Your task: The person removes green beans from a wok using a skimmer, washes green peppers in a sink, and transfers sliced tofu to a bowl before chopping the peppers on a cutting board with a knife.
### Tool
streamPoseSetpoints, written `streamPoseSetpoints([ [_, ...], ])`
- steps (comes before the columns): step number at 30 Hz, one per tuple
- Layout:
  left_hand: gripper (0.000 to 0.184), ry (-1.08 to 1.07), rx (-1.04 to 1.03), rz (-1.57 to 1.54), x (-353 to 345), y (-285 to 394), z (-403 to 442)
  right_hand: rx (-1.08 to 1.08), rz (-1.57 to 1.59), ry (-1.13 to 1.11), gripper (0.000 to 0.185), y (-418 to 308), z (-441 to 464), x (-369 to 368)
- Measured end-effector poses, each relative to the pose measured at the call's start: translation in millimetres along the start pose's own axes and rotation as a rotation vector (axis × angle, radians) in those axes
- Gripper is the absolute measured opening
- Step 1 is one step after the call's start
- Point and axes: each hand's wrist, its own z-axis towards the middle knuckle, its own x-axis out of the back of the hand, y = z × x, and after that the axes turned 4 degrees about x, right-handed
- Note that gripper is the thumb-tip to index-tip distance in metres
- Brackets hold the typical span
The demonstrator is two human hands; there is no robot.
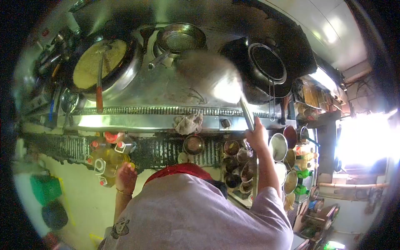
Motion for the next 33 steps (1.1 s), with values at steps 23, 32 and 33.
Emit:
streamPoseSetpoints([
  [23,0.031,-0.222,-0.398,0.270,-169.8,53.8,-63.8,1.017,0.518,-0.537,0.028,-240.9,-8.2,-84.2],
  [32,0.020,0.364,-0.672,-0.056,42.9,131.4,-101.6,1.134,-0.060,0.211,0.031,-323.9,117.1,-131.5],
  [33,0.018,0.327,-0.690,-0.057,55.7,145.5,-96.6,1.134,-0.109,0.287,0.032,-338.2,141.9,-137.4],
])
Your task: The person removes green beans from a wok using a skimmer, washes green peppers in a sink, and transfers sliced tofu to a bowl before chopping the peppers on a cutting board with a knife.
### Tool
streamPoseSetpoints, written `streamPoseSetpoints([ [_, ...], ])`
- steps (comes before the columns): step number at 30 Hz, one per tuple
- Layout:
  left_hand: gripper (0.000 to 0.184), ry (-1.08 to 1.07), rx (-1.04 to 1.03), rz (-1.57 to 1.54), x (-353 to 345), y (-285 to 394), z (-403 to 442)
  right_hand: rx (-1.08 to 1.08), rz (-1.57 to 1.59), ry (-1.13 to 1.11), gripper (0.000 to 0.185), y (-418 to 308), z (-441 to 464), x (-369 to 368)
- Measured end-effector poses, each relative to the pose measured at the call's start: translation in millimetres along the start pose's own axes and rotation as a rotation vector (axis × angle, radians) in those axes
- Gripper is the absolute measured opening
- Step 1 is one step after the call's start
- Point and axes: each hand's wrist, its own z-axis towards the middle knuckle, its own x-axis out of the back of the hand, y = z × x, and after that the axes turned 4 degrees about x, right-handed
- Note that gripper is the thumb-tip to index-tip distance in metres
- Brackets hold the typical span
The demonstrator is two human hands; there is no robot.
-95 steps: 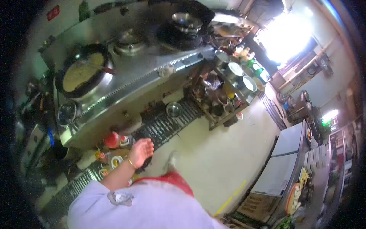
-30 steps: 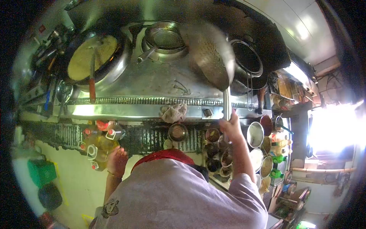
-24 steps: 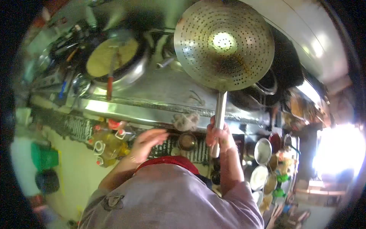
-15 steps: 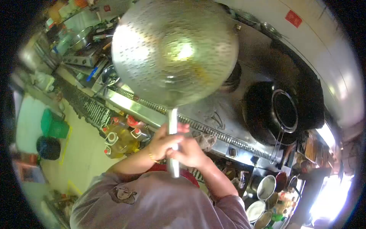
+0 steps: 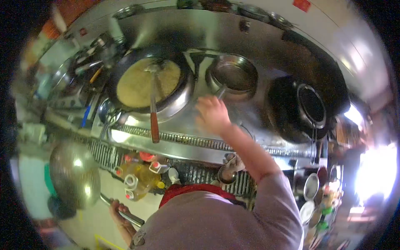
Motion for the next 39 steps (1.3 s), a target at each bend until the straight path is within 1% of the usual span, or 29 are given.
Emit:
streamPoseSetpoints([
  [2,0.018,0.008,-0.013,-0.078,-3.7,20.0,18.5,-0.023,-0.202,-0.156,0.044,33.9,22.1,-41.3],
  [3,0.017,0.030,-0.013,-0.109,-10.5,32.0,27.1,-0.113,-0.205,-0.410,0.047,38.0,35.1,-39.1],
  [5,0.019,0.003,0.002,-0.123,-8.0,52.3,55.5,-0.305,-0.191,-0.903,0.051,43.4,57.0,-31.5],
  [6,0.022,-0.019,0.004,-0.143,-8.2,59.4,67.7,-0.364,-0.197,-0.902,0.051,50.8,53.9,-31.3],
  [8,0.020,-0.069,-0.021,-0.091,-4.3,70.5,100.6,-0.478,-0.197,-0.909,0.051,68.3,31.4,-33.5],
  [9,0.020,-0.095,-0.034,-0.057,-8.4,78.1,112.1,-0.544,-0.223,-0.926,0.049,64.4,27.6,-24.0],
  [11,0.020,-0.023,-0.012,-0.024,-33.0,97.0,127.5,-0.678,-0.274,-0.952,0.047,53.6,22.8,-5.1],
  [12,0.020,0.017,-0.001,-0.006,-47.4,103.4,133.5,-0.694,-0.184,-0.946,0.047,46.4,20.8,-4.4],
  [14,0.022,-0.085,0.052,0.010,-47.2,106.0,162.7,-0.707,0.003,-0.930,0.047,26.8,19.7,-12.2],
  [15,0.024,-0.119,0.064,0.012,-60.2,112.8,163.5,-0.840,0.332,-0.832,0.049,11.4,21.1,-24.0],
  [16,0.028,-0.061,0.019,0.117,-74.2,111.8,160.0,-0.951,0.666,-0.725,0.053,-9.8,22.6,-40.7],
  [17,0.029,-0.112,0.009,0.105,-83.8,110.4,161.4,-1.048,1.001,-0.608,0.058,-32.4,24.9,-57.8],
  [18,0.030,-0.148,0.051,0.113,-85.6,107.9,169.8,-1.134,1.334,-0.479,0.063,-53.7,30.1,-73.5],
  [19,0.031,-0.255,0.006,0.056,-89.5,100.2,172.0,-1.184,1.520,-0.413,0.066,-77.7,39.4,-86.3],
  [20,0.032,-0.236,0.013,0.107,-100.6,99.1,166.1,-1.236,1.704,-0.343,0.070,-97.9,52.6,-95.8],
  [22,0.031,-0.298,-0.019,0.099,-115.3,93.4,156.2,-1.153,1.531,-0.344,0.067,-118.5,87.1,-103.2],
  [23,0.031,-0.290,-0.032,0.116,-119.4,92.0,152.3,-1.114,1.451,-0.332,0.066,-121.7,98.5,-105.9],
  [26,0.031,-0.283,-0.060,0.169,-122.3,89.1,145.0,-0.999,1.172,-0.439,0.066,-83.6,101.8,-130.0],
  [27,0.030,-0.279,-0.073,0.174,-122.0,87.5,143.8,-0.917,1.038,-0.477,0.064,-65.8,107.0,-118.8],
  [28,0.030,-0.275,-0.085,0.177,-123.1,85.7,142.5,-0.832,0.902,-0.512,0.063,-48.0,108.4,-100.9],
  [30,0.031,-0.228,-0.115,0.200,-125.6,82.2,134.4,-0.615,0.684,-0.394,0.058,-19.3,101.1,-70.5],
  [32,0.032,-0.179,-0.129,0.212,-123.7,80.8,128.3,-0.519,0.443,-0.564,0.058,3.8,104.9,-20.7],
  [34,0.032,-0.132,-0.127,0.206,-118.8,78.4,122.2,-0.518,0.492,-0.544,0.058,30.2,97.8,21.5],
  [36,0.034,-0.102,-0.095,0.230,-123.7,78.4,114.8,-0.399,0.309,-0.644,0.063,41.7,102.8,78.2],
  [37,0.035,-0.078,-0.090,0.240,-126.5,81.6,112.0,-0.379,0.205,-0.696,0.063,46.9,102.3,100.3],
  [38,0.034,-0.038,-0.111,0.220,-126.0,78.7,112.5,-0.276,0.102,-0.679,0.062,49.8,101.1,118.5],
  [39,0.033,-0.029,-0.095,0.235,-127.4,78.5,113.3,-0.207,0.101,-0.649,0.061,45.5,103.1,139.0],
])
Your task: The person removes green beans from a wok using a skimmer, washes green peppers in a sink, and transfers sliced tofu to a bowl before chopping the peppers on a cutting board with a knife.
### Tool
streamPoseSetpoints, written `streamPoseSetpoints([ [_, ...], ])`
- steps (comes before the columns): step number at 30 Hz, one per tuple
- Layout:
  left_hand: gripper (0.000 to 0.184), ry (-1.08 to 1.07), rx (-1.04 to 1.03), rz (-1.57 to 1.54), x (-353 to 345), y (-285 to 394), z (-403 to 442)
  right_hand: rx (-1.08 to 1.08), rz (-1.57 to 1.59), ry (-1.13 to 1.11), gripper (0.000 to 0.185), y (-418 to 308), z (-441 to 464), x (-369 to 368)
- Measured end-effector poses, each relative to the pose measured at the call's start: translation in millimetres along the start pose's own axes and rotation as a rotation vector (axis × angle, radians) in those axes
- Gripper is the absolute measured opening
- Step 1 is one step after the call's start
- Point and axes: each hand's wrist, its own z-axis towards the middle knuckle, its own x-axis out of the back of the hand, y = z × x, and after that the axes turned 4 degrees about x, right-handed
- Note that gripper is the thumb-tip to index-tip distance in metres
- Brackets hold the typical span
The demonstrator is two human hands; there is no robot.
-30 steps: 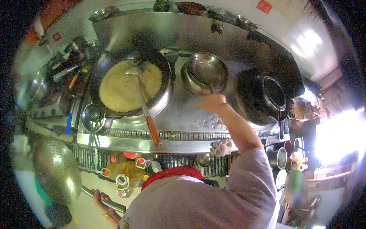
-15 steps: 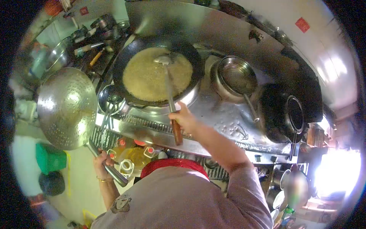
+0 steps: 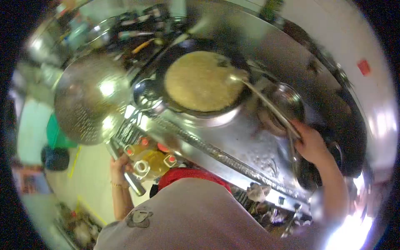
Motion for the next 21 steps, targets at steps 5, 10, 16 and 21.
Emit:
streamPoseSetpoints([
  [5,0.027,-0.064,-0.013,-0.082,-8.9,-8.3,-0.7,0.087,-0.159,-0.070,0.063,0.9,-31.1,18.0],
  [10,0.027,-0.069,-0.021,-0.082,-16.4,-14.3,-10.0,0.079,-0.196,-0.163,0.059,-15.2,-10.9,-5.7],
  [16,0.027,-0.055,0.008,-0.033,-5.9,-23.7,-17.9,0.061,-0.042,-0.153,0.058,3.6,27.2,-71.0],
  [21,0.026,-0.014,-0.021,0.025,1.2,-25.3,-24.5,0.167,0.165,-0.031,0.062,18.1,52.3,-125.4],
])
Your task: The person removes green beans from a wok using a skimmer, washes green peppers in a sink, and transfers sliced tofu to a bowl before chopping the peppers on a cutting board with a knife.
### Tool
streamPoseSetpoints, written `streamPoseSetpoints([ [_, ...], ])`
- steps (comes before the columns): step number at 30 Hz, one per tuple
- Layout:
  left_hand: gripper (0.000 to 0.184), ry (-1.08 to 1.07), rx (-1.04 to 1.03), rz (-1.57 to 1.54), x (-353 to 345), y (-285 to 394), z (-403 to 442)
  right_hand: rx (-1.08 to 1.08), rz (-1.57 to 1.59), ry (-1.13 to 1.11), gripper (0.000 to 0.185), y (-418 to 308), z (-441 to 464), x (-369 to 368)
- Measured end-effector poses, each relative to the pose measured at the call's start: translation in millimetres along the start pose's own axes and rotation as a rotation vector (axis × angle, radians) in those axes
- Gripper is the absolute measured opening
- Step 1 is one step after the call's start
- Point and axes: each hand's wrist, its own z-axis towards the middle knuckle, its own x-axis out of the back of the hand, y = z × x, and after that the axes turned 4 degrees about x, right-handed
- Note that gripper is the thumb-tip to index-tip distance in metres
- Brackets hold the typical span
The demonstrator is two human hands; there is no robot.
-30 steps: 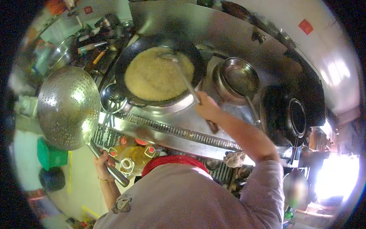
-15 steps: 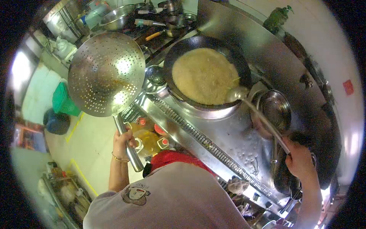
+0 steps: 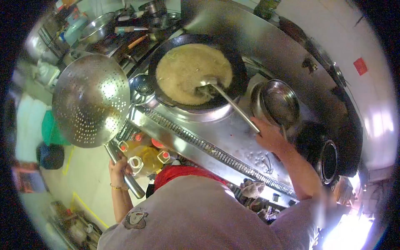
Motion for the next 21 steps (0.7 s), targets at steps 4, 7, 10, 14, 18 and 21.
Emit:
streamPoseSetpoints([
  [4,0.023,0.018,-0.008,0.008,1.5,1.2,-0.7,-0.180,0.343,-0.018,0.061,-21.3,28.6,-24.0],
  [7,0.022,-0.003,0.004,-0.015,6.5,1.5,-1.4,-0.233,0.642,0.006,0.061,-28.5,44.2,-46.5],
  [10,0.021,0.015,0.011,-0.010,6.5,4.3,-2.4,-0.241,0.773,0.066,0.062,-28.2,55.4,-60.6],
  [14,0.024,0.004,-0.004,-0.001,9.5,5.7,-3.1,-0.170,0.886,0.177,0.062,-29.0,64.9,-55.3],
  [18,0.025,-0.001,-0.012,-0.027,13.9,6.0,-4.6,-0.246,0.927,0.261,0.067,-30.5,87.2,-27.5],
  [21,0.025,0.016,0.005,-0.029,18.0,6.5,-5.8,-0.251,0.953,0.292,0.064,-12.1,104.7,-23.9],
])
